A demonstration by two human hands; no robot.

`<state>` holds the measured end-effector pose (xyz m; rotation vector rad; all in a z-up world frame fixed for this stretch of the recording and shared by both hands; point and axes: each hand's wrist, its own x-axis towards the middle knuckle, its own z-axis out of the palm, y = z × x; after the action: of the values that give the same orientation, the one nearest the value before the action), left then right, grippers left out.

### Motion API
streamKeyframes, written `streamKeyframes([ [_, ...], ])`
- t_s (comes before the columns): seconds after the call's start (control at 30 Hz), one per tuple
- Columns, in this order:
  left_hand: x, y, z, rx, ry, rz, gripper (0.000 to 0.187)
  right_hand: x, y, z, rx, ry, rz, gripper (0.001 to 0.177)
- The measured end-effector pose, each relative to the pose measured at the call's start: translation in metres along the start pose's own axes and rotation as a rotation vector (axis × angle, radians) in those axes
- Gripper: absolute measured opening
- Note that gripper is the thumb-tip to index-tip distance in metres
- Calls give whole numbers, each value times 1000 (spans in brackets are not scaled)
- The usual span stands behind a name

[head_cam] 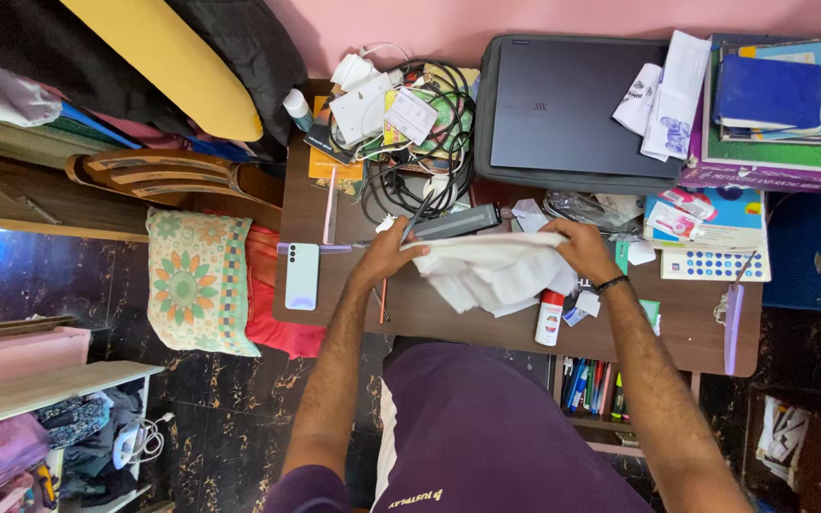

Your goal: The person wipes a small gray electronic device with a white cloth on a cluttered desk. They repeatedly rub the device's surface and edges, then place it back on the desk and open a drawer containing pens and markers.

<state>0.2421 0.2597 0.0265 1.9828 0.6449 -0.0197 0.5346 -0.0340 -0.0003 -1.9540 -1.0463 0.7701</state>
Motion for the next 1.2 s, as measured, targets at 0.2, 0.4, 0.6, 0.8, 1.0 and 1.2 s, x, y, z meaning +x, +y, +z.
streamKeyframes([
  [0.2, -2, 5, 12, -111, 17, -31, 50, 1, 30, 25, 198, 239, 255, 21],
  [0.4, -6, -11, 24, 40, -77, -35, 50, -5, 29, 22, -59, 455, 28, 27],
  [0.6, 1, -25, 46, 9, 142, 69, 43, -25, -15, 64, -352, 483, -149, 23],
  [0.8, 3, -8, 44, -44, 163, -28, 45, -21, -54, 123, -443, 120, -251, 39],
  [1.0, -4, -5, -3, 276, -30, 136, 77, -12, -48, 141, -270, -40, -143, 21],
  [1.2, 1, -30, -54, 637, 20, 78, 36, 14, -28, 127, 204, -149, 66, 29],
])
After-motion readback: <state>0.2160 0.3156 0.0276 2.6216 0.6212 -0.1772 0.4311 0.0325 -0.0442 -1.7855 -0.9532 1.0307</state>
